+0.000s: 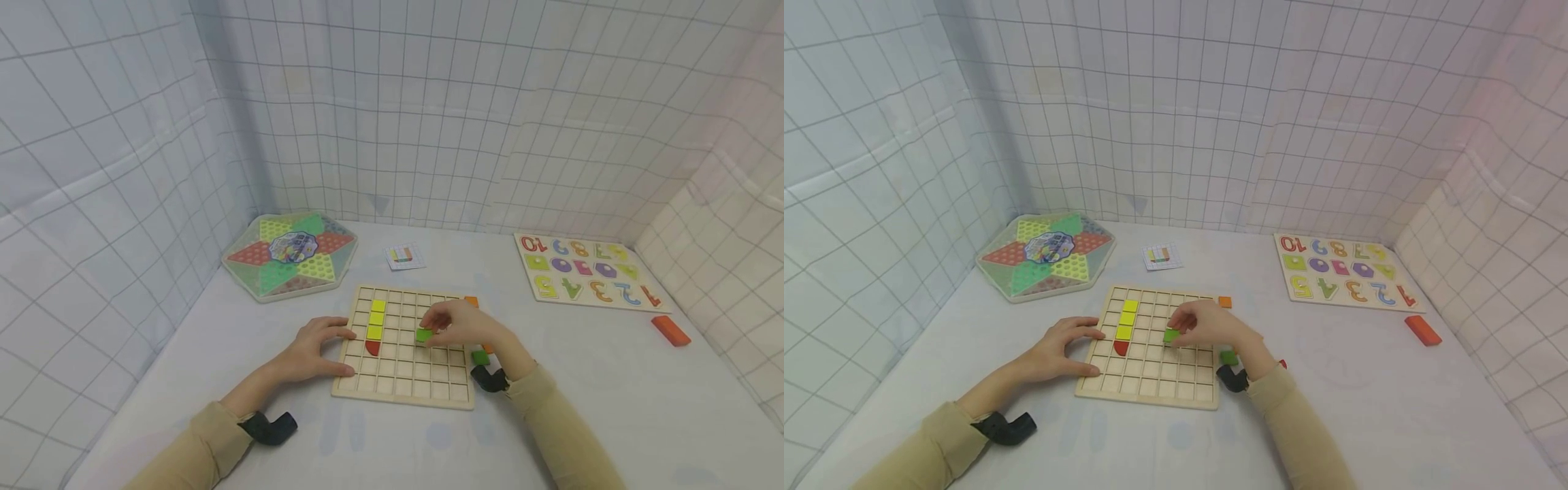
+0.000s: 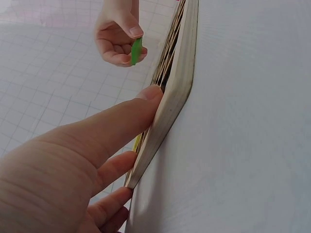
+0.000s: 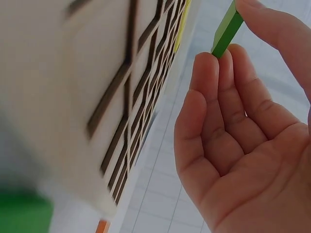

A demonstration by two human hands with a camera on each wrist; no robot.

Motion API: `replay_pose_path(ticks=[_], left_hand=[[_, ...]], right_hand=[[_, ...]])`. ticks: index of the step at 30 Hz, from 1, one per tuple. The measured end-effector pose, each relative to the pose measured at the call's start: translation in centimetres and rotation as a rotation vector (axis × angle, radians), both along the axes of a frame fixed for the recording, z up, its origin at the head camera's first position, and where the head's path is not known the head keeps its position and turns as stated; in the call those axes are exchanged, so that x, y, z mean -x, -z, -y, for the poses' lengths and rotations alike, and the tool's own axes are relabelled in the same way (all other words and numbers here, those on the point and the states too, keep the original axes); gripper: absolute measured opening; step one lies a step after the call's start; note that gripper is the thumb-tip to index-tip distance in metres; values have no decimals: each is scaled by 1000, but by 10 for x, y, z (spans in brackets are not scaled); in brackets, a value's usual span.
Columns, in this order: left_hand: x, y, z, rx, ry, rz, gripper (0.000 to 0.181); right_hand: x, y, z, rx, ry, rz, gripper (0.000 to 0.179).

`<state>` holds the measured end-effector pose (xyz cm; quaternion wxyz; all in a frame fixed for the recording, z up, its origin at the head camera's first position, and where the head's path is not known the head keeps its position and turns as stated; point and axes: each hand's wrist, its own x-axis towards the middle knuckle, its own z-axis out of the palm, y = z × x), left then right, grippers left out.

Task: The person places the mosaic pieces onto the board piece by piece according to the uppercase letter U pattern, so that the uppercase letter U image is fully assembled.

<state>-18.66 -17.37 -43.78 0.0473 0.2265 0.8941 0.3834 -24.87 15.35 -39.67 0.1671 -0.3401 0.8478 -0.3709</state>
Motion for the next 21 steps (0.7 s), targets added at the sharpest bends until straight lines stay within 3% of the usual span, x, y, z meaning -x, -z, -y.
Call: replay_pose_path(ticks=[10,21], left_hand=[[1,1,0,-2,-3,7,59],[2,0,-1,8,-3,11,59]], right_hand=[[-5,-3,33,-45,-67,-15,25],[-7,-2,58,-163,-78,-33,23]])
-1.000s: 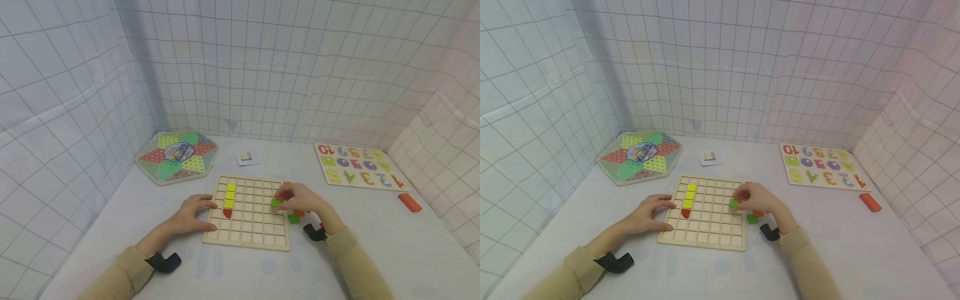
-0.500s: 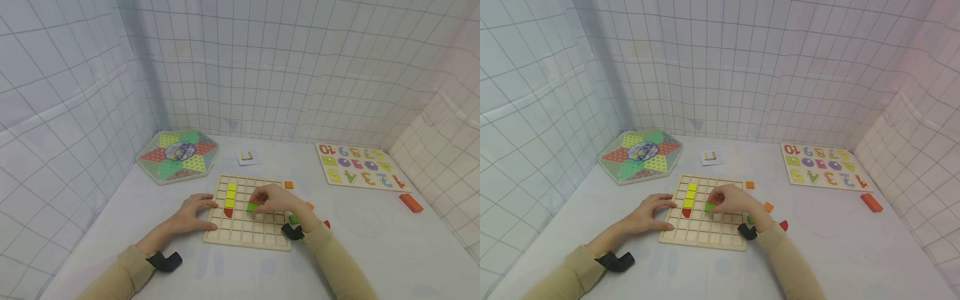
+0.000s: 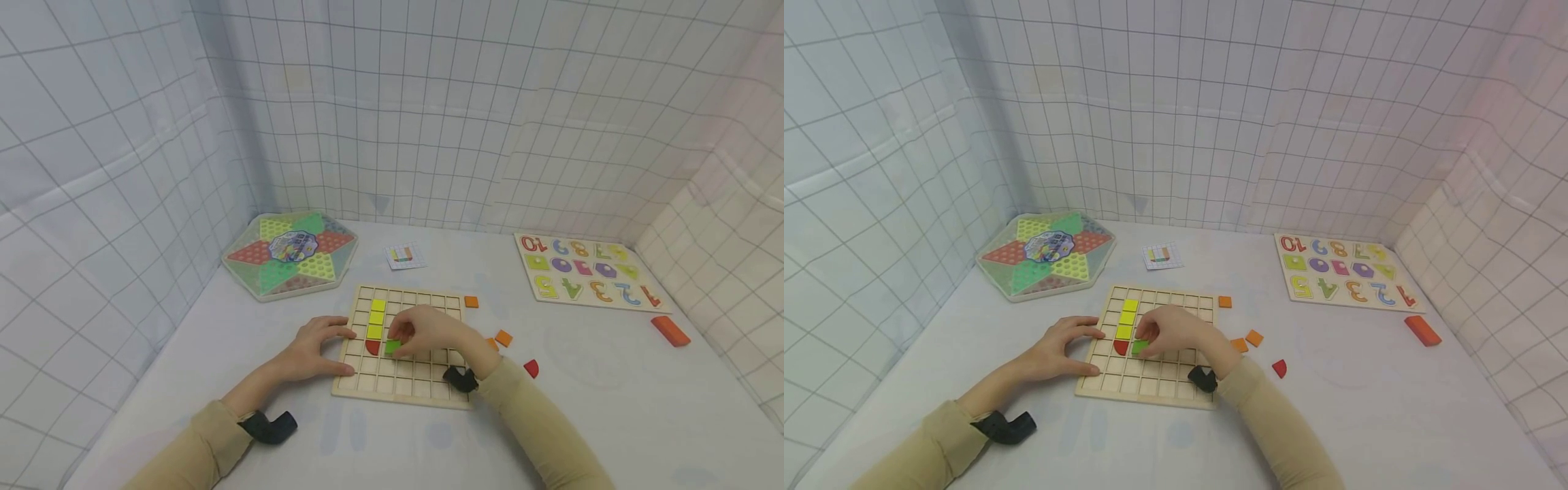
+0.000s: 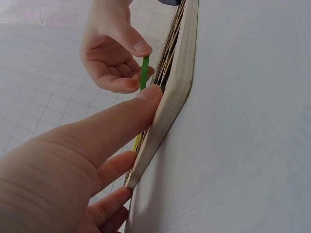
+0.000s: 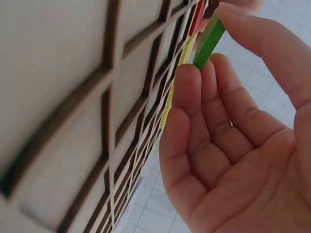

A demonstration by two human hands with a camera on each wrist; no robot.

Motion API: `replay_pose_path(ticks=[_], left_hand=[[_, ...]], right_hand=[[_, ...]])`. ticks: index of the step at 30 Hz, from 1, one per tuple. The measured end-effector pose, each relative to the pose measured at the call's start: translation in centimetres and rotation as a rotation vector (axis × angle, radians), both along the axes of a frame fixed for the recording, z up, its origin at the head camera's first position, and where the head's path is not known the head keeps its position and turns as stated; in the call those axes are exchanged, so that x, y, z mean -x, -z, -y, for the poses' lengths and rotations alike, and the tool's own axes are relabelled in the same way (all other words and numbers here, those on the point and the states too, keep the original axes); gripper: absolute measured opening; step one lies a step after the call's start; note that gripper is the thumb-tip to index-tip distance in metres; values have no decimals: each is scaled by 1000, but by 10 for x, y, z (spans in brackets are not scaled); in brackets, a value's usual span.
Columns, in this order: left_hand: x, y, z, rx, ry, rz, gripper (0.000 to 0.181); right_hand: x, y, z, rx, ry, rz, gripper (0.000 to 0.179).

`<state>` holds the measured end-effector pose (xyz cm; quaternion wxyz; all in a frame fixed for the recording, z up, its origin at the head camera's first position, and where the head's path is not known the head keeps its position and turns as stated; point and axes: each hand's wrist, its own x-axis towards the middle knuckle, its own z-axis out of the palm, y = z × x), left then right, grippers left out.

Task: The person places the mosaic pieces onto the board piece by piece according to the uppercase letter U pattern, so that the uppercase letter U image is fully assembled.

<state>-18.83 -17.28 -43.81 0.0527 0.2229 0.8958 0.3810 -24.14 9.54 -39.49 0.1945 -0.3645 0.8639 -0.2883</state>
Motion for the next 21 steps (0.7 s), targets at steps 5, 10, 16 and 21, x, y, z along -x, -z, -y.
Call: replay_pose_path(ticks=[5,10,16,21], left_hand=[[0,0,0,1,5,-2,58],[-1,-1,0,-2,7,-9,57],[-1,0,0,0,5,-4,58],[-1,0,0,1,3,-7,58]], right_hand=[[-3,-2,7,-25,-4,-2,22],[-4,-2,8,-26,2,-6,23],[-4,-2,6,5,8,16,27],[-5,-2,1,54,8,48,29]])
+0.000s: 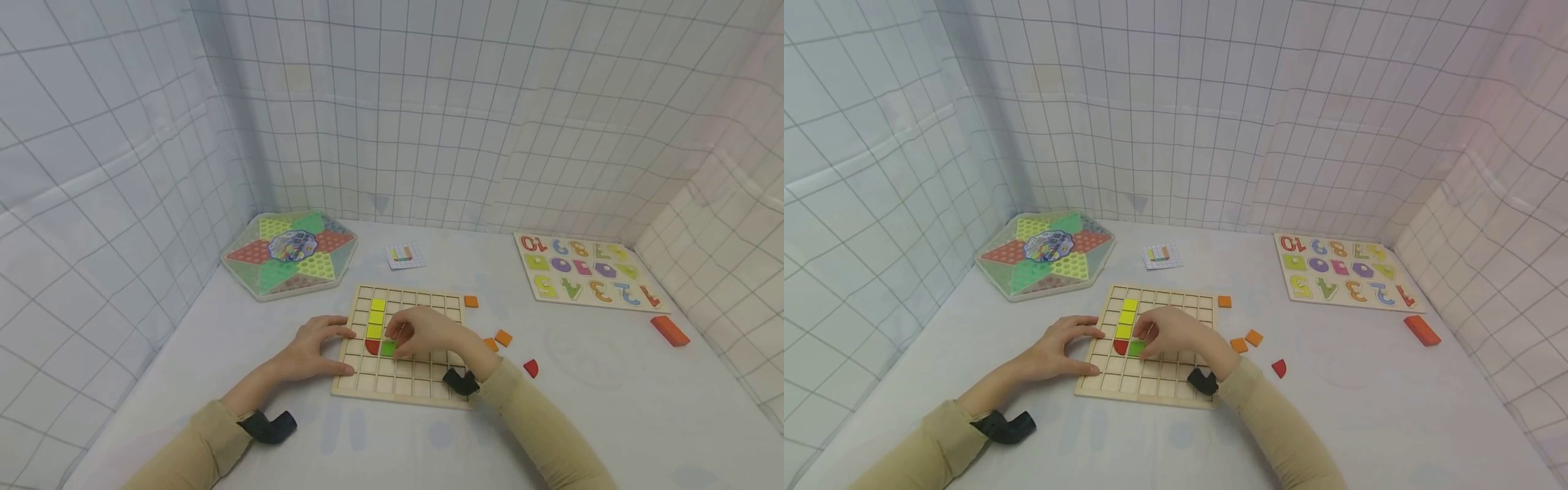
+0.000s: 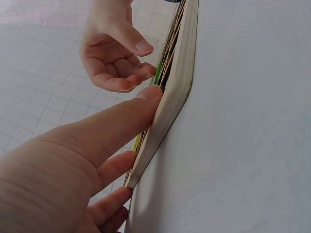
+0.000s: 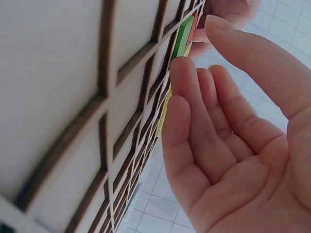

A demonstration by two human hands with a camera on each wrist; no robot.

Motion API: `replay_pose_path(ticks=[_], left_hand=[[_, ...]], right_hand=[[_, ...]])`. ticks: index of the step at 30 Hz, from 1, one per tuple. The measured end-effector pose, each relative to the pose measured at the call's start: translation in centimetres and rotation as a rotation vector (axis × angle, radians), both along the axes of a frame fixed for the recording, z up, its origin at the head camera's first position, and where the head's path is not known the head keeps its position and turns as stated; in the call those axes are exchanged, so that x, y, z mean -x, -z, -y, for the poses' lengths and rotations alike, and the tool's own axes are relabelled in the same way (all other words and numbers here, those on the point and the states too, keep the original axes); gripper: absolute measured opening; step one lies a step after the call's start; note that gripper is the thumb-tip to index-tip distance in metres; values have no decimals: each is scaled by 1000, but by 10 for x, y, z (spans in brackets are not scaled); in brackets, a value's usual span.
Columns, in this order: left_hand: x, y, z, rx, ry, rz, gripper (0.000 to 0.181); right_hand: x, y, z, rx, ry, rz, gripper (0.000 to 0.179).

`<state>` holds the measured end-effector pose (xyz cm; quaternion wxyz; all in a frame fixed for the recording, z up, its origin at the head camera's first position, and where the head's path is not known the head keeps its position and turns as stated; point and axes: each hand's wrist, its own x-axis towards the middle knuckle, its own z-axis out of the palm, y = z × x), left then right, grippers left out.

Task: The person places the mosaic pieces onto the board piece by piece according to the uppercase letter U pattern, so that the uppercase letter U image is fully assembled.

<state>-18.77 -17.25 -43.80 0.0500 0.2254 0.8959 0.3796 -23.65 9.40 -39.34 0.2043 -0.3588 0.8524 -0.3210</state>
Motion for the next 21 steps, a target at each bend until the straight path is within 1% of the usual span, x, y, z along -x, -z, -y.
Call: replay_pose_path(ticks=[4,8,15,21], left_hand=[[0,-1,0,-3,1,0,58],[0,-1,0,-1,5,0,59],[0,-2,1,-4,-3,3,59],[-1,-3,0,-5,-2,15,59]], right_hand=[[-1,1,-6,27,-9,-2,28],[-2,0,-20,27,-2,-20,25],[-7,-10,-57,78,48,-45,26],[-11,-6,-87,125,109,-98,27]])
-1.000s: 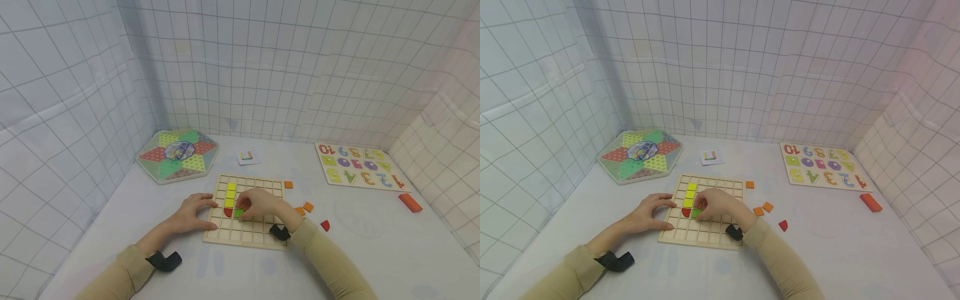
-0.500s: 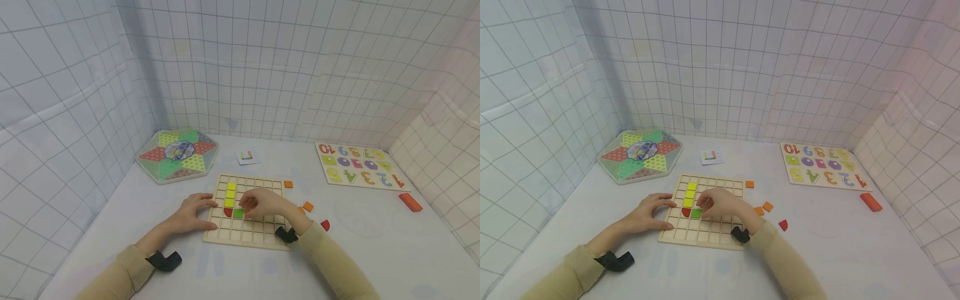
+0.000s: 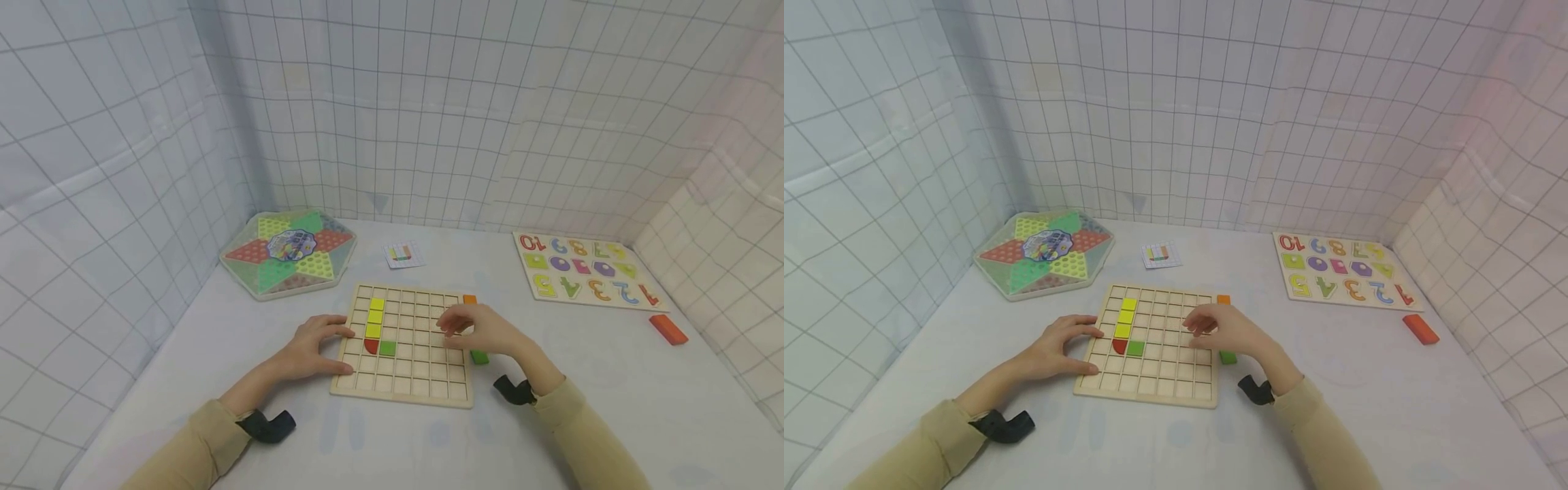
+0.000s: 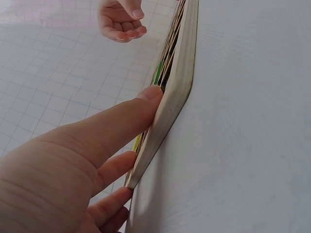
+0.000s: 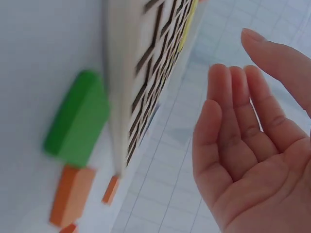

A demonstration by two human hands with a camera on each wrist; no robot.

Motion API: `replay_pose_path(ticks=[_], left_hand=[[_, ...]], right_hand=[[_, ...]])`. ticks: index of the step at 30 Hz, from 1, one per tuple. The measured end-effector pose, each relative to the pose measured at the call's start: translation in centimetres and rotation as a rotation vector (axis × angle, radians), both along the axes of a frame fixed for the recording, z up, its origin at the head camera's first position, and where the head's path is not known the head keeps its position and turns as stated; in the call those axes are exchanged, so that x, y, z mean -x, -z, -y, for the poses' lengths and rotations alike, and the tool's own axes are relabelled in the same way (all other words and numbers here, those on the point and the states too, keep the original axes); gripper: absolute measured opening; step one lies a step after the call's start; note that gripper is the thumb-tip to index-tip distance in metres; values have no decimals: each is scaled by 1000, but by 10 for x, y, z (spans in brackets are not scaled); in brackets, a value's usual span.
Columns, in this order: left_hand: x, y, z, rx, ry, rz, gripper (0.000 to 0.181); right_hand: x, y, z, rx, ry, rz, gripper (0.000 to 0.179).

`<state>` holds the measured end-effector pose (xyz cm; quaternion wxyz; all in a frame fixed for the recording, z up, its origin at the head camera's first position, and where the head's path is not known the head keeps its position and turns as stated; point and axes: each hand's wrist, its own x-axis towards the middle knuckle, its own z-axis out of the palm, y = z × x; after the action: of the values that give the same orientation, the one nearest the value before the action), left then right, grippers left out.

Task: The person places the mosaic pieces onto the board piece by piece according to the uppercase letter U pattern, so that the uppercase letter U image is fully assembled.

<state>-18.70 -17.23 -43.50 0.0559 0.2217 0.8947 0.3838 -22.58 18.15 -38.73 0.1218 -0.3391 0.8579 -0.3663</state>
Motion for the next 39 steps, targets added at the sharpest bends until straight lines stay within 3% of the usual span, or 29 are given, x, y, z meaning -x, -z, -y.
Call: replay_pose_path(ticks=[5,12,23,39], left_hand=[[0,1,0,-3,-1,-8,58],[1,2,0,-2,1,-8,59],[0,2,0,-13,-1,-3,57],[0,2,0,-11,2,-9,58]], right_hand=[[-4,5,-20,24,45,-26,31],[-7,12,-36,65,88,12,32],[-10,12,-47,56,134,4,37],[-10,14,-50,19,154,85,32]])
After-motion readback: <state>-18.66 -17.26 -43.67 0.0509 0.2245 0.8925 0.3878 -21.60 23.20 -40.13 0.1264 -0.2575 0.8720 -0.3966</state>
